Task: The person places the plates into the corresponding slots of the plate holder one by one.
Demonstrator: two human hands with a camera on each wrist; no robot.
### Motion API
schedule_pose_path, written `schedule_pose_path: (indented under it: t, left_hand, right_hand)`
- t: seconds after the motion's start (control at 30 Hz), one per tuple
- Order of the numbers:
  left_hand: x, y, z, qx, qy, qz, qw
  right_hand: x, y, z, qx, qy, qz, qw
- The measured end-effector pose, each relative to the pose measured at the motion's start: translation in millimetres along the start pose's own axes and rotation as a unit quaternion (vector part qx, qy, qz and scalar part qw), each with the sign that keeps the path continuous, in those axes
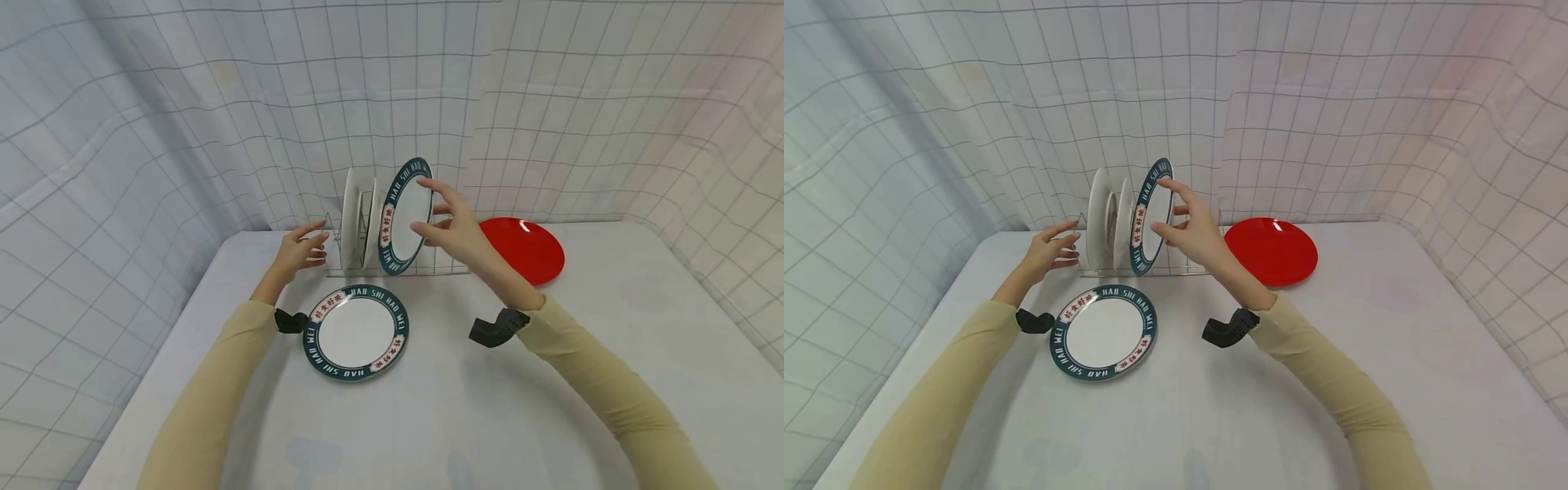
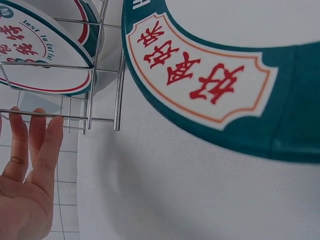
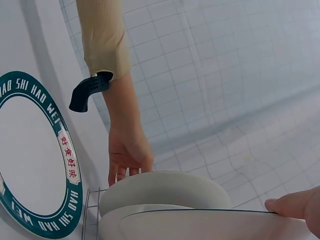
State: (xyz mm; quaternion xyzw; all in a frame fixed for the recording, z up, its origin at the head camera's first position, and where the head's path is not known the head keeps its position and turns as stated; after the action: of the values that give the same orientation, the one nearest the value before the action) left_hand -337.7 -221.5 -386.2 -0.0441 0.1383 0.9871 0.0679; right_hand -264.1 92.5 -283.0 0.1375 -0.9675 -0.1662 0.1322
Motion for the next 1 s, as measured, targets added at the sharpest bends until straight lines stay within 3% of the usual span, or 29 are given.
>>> schedule_pose_path:
  t: [0.27,0.77,1.0]
  left_hand:
    - [0.2,0.2,-0.8,0.01,-0.001,0.005,0.9999]
    - [1.5,-1.2,2.0,0.008,0.003,0.01,0.9999]
    - [0.9,-2.8,1.7,0.009,0.009,0.012,0.9999]
  right_hand:
    - [11.9,-9,-7,-0.036,0.016,-0.003,0.9992]
    - [31.1,-20,-25,-0.06,-0.028,-0.019,0.9976]
    - [39.5,-27,-18,-0.058,-0.036,-0.029,0.9973]
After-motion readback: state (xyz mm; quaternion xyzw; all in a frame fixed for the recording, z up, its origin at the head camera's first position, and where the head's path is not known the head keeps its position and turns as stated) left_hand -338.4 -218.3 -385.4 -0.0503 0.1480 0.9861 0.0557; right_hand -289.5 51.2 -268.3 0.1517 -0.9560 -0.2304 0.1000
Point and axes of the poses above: each hand's wrist, its own x-axis towards the middle knuckle, its own y-axis out of the back of the hand, z = x × y, the point moved 2 cm from there along x, towards the middle knuckle, and after that the axes turned 4 degrees about -z, right-handed, at the moved point
